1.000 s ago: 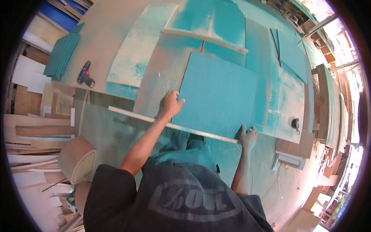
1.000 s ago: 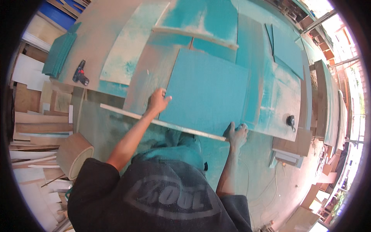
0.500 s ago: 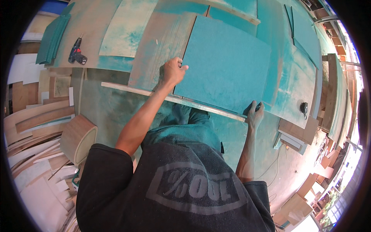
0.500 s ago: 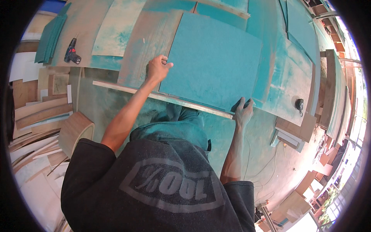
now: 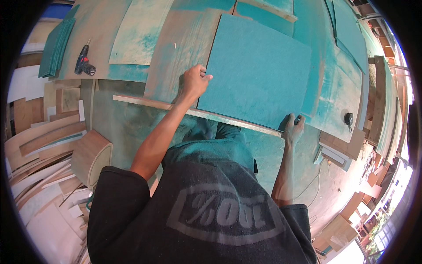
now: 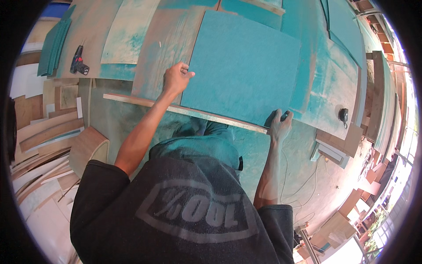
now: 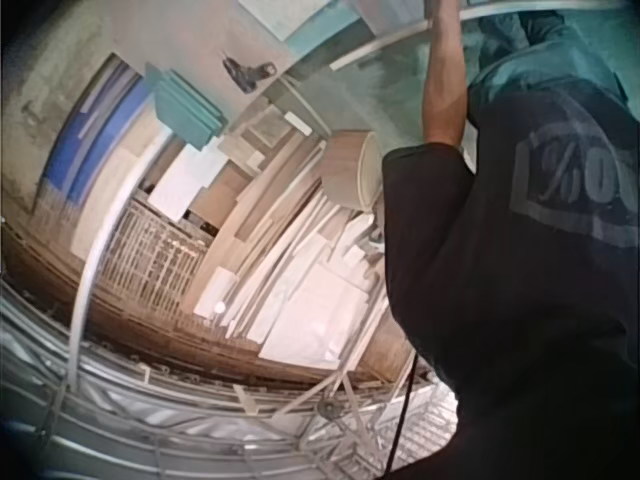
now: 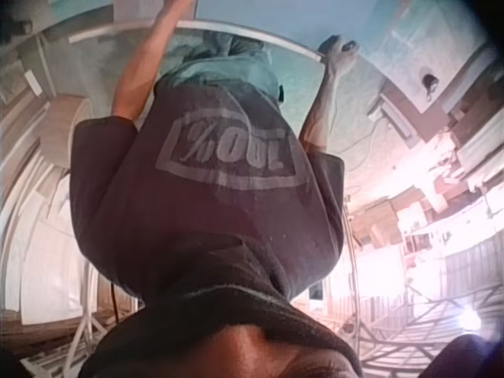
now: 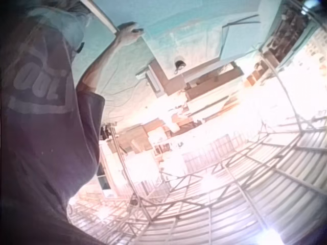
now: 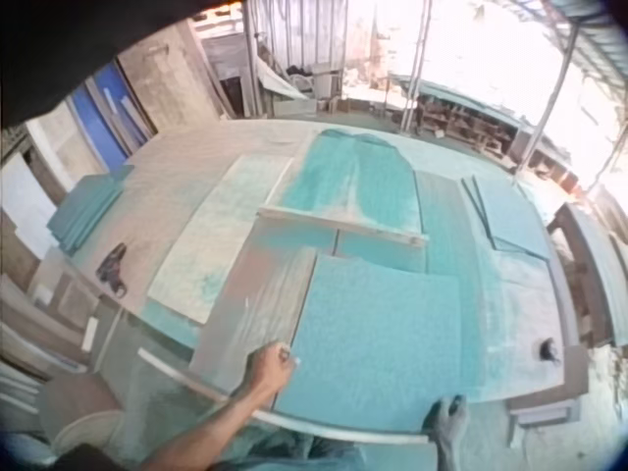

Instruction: The person uses a table saw to cut a teal-colored sheet of material. They guide the sheet through the saw using a wooden straight edge as a guide, repeating the cutting motion multiple times. After cutting, the person lifts the material to reveal a series of parallel slits, then carries the cut piece across the workshop.

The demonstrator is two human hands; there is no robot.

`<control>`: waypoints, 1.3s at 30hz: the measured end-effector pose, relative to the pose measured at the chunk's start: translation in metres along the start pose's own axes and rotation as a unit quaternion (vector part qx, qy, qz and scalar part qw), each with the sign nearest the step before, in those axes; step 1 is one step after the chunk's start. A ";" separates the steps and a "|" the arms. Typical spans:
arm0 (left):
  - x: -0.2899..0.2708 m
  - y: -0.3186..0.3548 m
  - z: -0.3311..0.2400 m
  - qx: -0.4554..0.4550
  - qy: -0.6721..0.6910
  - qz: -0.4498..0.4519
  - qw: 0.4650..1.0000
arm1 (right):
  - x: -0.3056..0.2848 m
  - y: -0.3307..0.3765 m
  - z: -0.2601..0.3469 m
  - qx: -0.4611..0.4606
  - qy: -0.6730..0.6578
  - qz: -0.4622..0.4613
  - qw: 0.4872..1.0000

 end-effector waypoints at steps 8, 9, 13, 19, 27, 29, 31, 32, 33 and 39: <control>-0.001 0.002 0.002 -0.061 0.051 0.010 0.997 | 0.000 0.003 0.000 -0.023 -0.010 -0.006 1.000; -0.001 0.002 0.001 -0.062 0.055 0.004 0.997 | -0.001 0.002 -0.002 -0.015 -0.014 0.001 1.000; -0.003 0.005 0.000 -0.064 0.066 -0.013 0.996 | -0.003 0.006 0.005 -0.005 -0.036 0.020 0.999; 0.005 0.008 0.014 -0.066 0.078 -0.043 0.994 | -0.007 0.005 0.010 0.008 -0.018 0.052 0.998; 0.012 0.011 0.017 -0.036 0.094 -0.080 0.992 | -0.003 0.005 -0.001 -0.039 -0.023 0.012 0.999; 0.010 0.012 0.016 -0.036 0.097 -0.085 0.991 | -0.002 0.005 0.002 -0.031 -0.032 0.022 0.999; 0.011 0.012 0.014 -0.034 0.101 -0.090 0.990 | -0.005 0.006 0.008 0.002 -0.049 0.048 0.998; 0.010 0.012 0.014 -0.032 0.099 -0.091 0.990 | -0.006 0.006 0.012 0.003 -0.046 0.048 0.998; 0.009 0.013 0.014 -0.031 0.097 -0.091 0.991 | -0.006 0.007 0.016 0.005 -0.044 0.047 0.998; 0.007 0.014 0.009 -0.049 0.101 -0.085 0.990 | -0.007 0.005 0.006 -0.006 -0.019 0.044 0.999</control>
Point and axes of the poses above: each hand's wrist, its own y-axis away from the middle knuckle, its own x-axis out of the palm, z = x × y, the point moved 2 cm from there along -y, towards the middle knuckle, and after that the axes turned 7 degrees about -y, right-handed, at the moved point
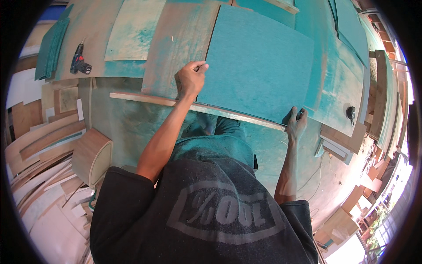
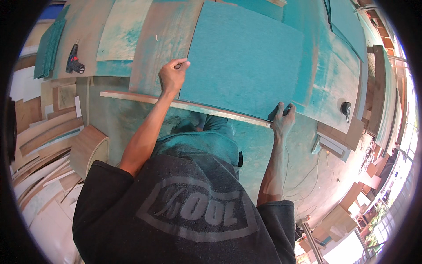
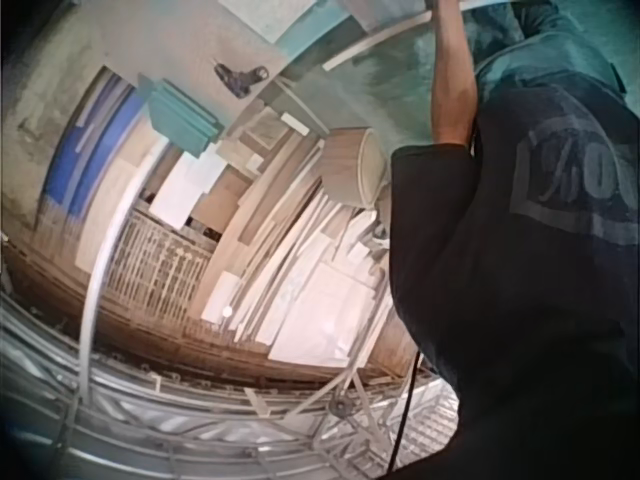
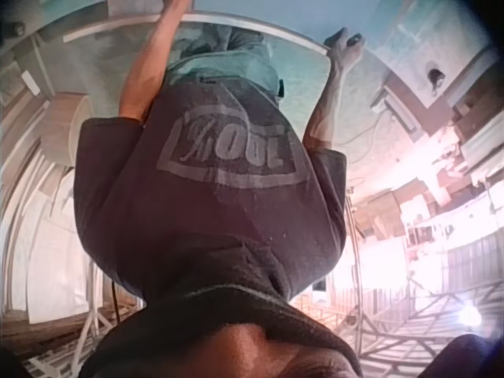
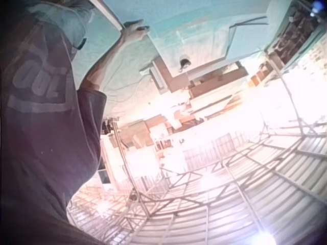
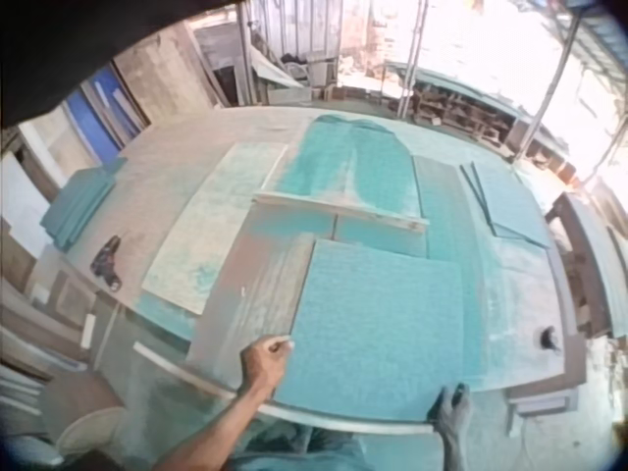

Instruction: The person uses a table saw to cut a teal-colored sheet of material. They guide the sheet through the saw using a wooden straight edge as a guide, repeating the cutting motion multiple times. After cutting, the person lifts the material to reveal a series of parallel slits, then carries the cut piece across the workshop.

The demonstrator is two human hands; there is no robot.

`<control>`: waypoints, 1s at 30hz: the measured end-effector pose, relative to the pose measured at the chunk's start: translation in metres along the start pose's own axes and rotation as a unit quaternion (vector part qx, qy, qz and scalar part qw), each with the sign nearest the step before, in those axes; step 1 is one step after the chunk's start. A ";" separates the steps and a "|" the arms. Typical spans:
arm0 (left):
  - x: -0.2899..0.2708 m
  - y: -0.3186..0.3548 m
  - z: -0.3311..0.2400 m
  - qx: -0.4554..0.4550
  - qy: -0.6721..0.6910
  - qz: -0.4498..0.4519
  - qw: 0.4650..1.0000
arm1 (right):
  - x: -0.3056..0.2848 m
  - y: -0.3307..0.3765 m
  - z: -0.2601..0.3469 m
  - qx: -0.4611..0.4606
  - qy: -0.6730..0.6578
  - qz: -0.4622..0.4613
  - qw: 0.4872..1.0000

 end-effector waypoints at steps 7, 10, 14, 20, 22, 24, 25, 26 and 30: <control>-0.002 -0.003 0.005 0.007 -0.013 0.002 1.000 | 0.001 -0.001 -0.002 -0.014 -0.016 -0.002 1.000; -0.003 -0.002 0.007 0.025 -0.041 0.009 0.999 | 0.000 -0.001 -0.003 0.011 -0.021 -0.005 1.000; -0.006 -0.001 0.006 0.017 -0.052 0.019 0.998 | -0.001 0.000 0.001 0.020 -0.022 -0.004 1.000; -0.008 -0.001 0.006 0.018 -0.064 0.031 0.997 | 0.000 0.000 0.012 0.015 0.014 -0.023 1.000; -0.009 0.004 0.008 0.023 -0.077 0.036 0.996 | 0.001 0.003 0.013 0.016 0.019 -0.029 0.999; -0.011 0.003 0.008 0.023 -0.083 0.037 0.996 | 0.003 0.004 0.015 0.009 0.028 -0.034 0.999; -0.011 0.002 0.006 0.024 -0.084 0.037 0.995 | 0.002 0.002 0.016 0.004 0.032 -0.039 0.999; -0.011 0.002 0.003 0.023 -0.074 0.037 0.996 | 0.001 0.003 0.014 0.003 0.039 -0.034 0.999; -0.018 0.005 -0.001 0.029 -0.101 0.087 0.991 | -0.002 0.001 0.019 0.032 0.076 -0.003 0.997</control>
Point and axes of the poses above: each hand's wrist, its own y-axis away from the middle knuckle, its own x-axis out of the palm, z = x × y, the point moved 2 cm from there along -y, towards the middle knuckle, and after that the axes turned 7 degrees about -y, right-handed, at the moved point
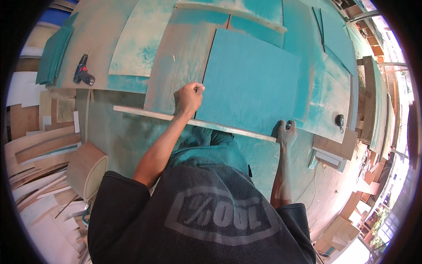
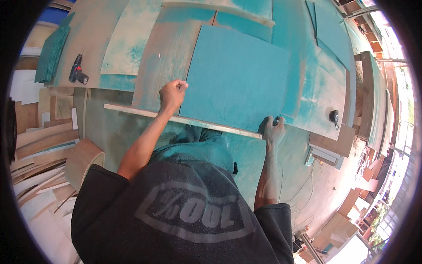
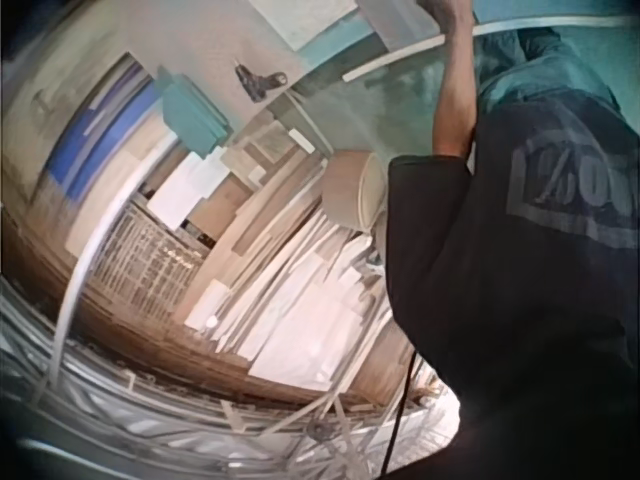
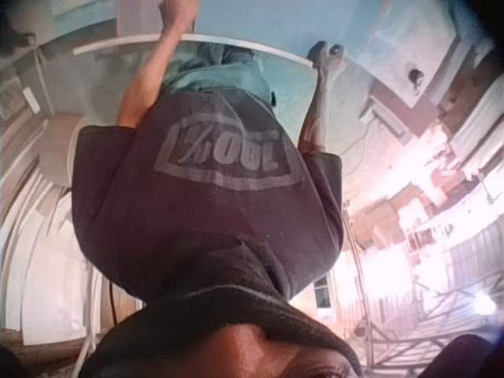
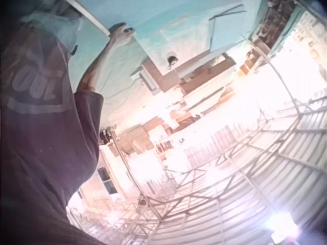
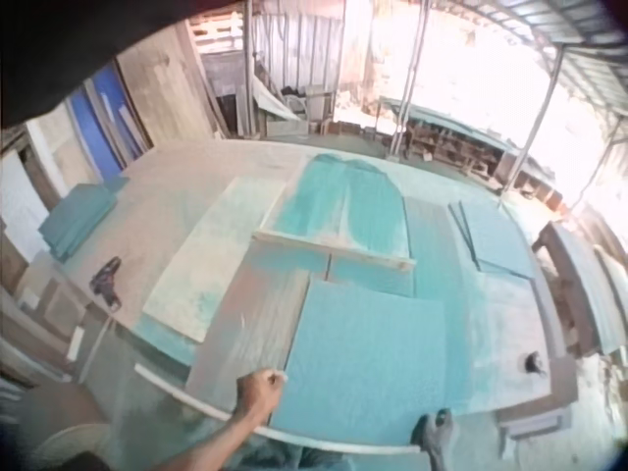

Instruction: The person uses a table saw to cut a teal-colored sheet of material. They guide the sheet through the saw using a wooden straight edge as a guide, repeating the cutting motion multiple times. After cutting, the person lifts the material to reveal a series of parallel slits, then carries the cut piece across the workshop.

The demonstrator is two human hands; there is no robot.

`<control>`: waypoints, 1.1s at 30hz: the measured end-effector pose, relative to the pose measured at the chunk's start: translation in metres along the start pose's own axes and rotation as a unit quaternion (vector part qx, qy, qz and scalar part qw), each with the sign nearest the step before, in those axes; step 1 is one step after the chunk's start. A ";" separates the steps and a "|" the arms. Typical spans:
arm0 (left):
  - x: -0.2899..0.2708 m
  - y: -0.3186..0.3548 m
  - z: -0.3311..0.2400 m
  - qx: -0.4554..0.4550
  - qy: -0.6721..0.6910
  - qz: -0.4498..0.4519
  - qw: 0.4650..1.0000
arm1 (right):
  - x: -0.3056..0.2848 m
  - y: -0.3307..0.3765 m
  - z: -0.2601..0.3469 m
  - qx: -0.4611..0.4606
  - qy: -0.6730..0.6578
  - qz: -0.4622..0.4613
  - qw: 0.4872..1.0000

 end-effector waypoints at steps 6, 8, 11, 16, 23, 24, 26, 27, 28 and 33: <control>-0.017 -0.060 -0.019 0.200 -0.180 0.032 0.963 | -0.002 0.018 0.074 -0.213 0.109 0.111 0.964; -0.020 -0.093 -0.019 0.257 -0.231 0.034 0.938 | 0.013 0.041 0.118 -0.295 0.117 0.296 0.901; -0.021 -0.123 -0.035 0.251 -0.312 0.128 0.907 | 0.049 0.074 0.151 -0.354 0.267 0.386 0.809; -0.019 -0.125 -0.048 0.258 -0.396 0.120 0.873 | 0.068 0.067 0.163 -0.398 0.328 0.386 0.765; -0.023 -0.151 -0.067 0.240 -0.415 0.122 0.869 | 0.069 0.040 0.186 -0.391 0.303 0.398 0.773; -0.022 -0.157 -0.071 0.241 -0.418 0.111 0.869 | 0.073 0.033 0.187 -0.389 0.296 0.393 0.779; -0.021 -0.169 -0.077 0.234 -0.421 0.104 0.870 | 0.076 0.022 0.191 -0.388 0.290 0.391 0.783; -0.021 -0.176 -0.079 0.228 -0.421 0.106 0.872 | 0.078 0.015 0.194 -0.390 0.291 0.392 0.781; -0.022 -0.181 -0.081 0.221 -0.421 0.110 0.873 | 0.079 0.009 0.199 -0.391 0.292 0.394 0.778; -0.025 -0.216 -0.096 0.216 -0.419 0.102 0.876 | 0.087 -0.026 0.219 -0.387 0.278 0.382 0.792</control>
Point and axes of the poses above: each hand's wrist, its own y-axis away from the middle knuckle, its own x-axis out of the palm, z = x × y, the point moved 2 cm from there along -y, towards the middle knuckle, and after that the axes turned 7 degrees about -y, right-handed, at the moved point
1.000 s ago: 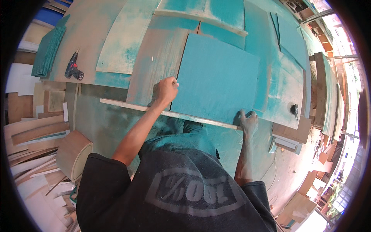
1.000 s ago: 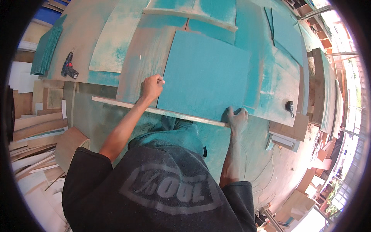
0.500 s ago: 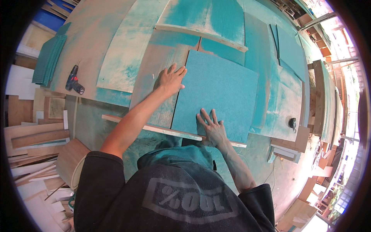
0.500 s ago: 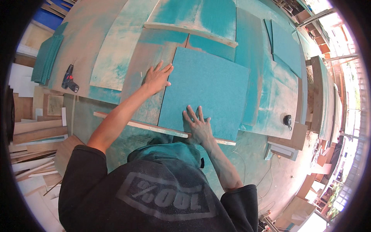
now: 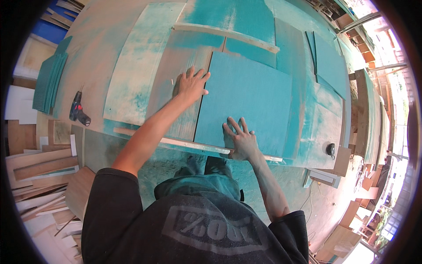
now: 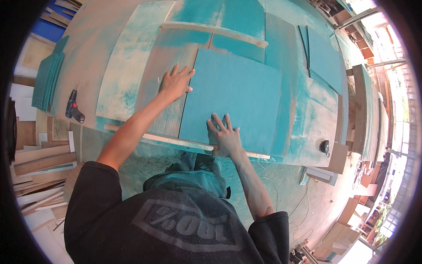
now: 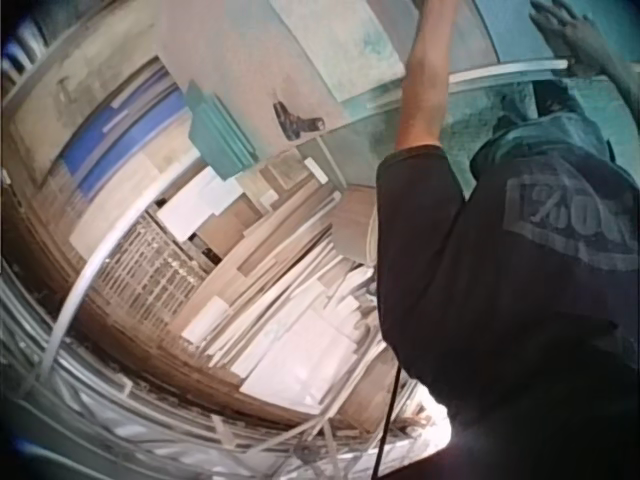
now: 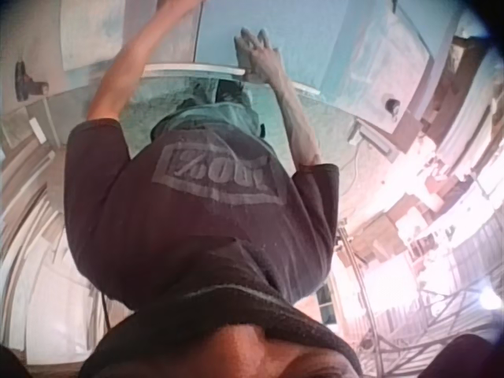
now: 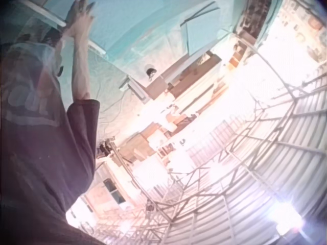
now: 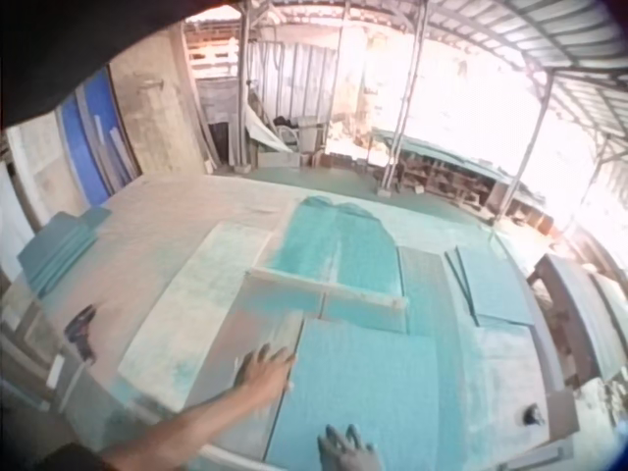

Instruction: The person uses a table saw to cut a teal-colored sheet of material. They guide the sheet through the saw using a wooden straight edge as a guide, repeating the cutting motion multiple times. After cutting, the person lifts the material to reveal a series of parallel slits, then carries the cut piece across the workshop.

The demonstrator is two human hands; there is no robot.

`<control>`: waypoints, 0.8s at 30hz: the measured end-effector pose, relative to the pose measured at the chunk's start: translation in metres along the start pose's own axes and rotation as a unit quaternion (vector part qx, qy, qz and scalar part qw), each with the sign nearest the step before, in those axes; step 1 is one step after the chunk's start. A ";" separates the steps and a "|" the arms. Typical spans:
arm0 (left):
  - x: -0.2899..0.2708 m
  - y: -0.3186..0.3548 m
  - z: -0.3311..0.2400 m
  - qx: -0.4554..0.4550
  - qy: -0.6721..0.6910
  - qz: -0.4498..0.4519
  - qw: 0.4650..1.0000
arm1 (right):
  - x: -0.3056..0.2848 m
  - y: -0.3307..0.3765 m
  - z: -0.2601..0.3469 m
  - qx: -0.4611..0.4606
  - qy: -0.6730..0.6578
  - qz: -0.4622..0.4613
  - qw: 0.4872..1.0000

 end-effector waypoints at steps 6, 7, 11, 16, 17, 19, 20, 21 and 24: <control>-0.017 -0.073 0.019 -0.018 0.016 0.012 1.000 | -0.042 -0.052 -0.031 0.001 -0.002 -0.013 1.000; -0.020 -0.083 0.022 -0.023 0.016 0.017 0.999 | -0.049 -0.061 -0.036 0.001 -0.001 -0.010 1.000; -0.038 -0.135 0.032 -0.028 0.022 0.017 0.999 | -0.083 -0.098 -0.058 0.007 0.021 -0.023 0.999; -0.058 -0.202 0.043 -0.034 0.007 0.028 0.999 | -0.121 -0.147 -0.090 0.017 0.023 -0.024 0.999; -0.060 -0.215 0.048 -0.039 0.008 0.028 0.999 | -0.128 -0.156 -0.096 0.014 0.024 -0.028 0.999; -0.064 -0.244 0.055 -0.044 0.010 0.030 0.999 | -0.142 -0.176 -0.108 0.012 0.019 -0.030 0.999; -0.067 -0.259 0.057 -0.046 0.010 0.032 0.998 | -0.149 -0.186 -0.115 0.012 0.012 -0.028 0.999; -0.070 -0.273 0.060 -0.047 0.009 0.034 0.998 | -0.155 -0.197 -0.122 0.012 0.006 -0.027 1.000; -0.075 -0.316 0.074 -0.053 0.001 0.030 0.998 | -0.182 -0.225 -0.136 0.017 0.012 -0.019 1.000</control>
Point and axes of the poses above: each hand's wrist, its own y-axis away from the middle knuckle, its own x-axis out of the palm, z = x × y, the point moved 2 cm from there along -y, towards the middle knuckle, and after that the axes turned 7 degrees about -y, right-handed, at the moved point
